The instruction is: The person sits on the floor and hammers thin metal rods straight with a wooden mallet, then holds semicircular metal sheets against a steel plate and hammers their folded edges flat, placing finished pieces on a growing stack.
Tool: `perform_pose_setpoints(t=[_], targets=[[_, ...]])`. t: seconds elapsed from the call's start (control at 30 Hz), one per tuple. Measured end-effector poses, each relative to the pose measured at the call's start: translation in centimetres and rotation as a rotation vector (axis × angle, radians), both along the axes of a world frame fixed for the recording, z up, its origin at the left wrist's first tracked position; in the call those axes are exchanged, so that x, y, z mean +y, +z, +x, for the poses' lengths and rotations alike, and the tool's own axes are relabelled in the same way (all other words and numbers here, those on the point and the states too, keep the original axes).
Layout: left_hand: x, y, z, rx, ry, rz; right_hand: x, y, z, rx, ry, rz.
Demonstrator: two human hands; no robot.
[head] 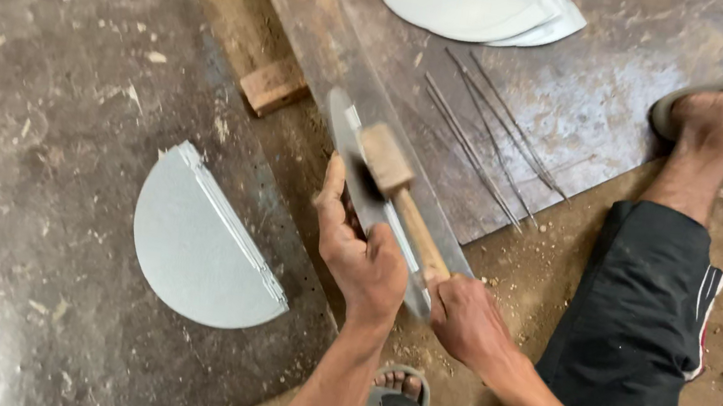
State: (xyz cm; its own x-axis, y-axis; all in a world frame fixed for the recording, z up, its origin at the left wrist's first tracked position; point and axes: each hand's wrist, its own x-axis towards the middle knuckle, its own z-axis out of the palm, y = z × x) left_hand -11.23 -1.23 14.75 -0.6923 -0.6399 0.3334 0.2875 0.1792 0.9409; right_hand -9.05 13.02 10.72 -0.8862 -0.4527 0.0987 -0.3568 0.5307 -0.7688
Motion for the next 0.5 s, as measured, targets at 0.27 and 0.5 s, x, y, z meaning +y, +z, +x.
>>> perform_pose_setpoints(t=[0.27, 0.5], targets=[[-0.2, 1.1, 0.0, -0.063, 0.072, -0.163, -1.3, 0.0, -1.4, -0.044, -0.025, 0.027], [-0.2, 1.2, 0.1, -0.265, 0.105, -0.014, -2.0, -0.3, -2.1, -0.01, -0.102, -0.052]])
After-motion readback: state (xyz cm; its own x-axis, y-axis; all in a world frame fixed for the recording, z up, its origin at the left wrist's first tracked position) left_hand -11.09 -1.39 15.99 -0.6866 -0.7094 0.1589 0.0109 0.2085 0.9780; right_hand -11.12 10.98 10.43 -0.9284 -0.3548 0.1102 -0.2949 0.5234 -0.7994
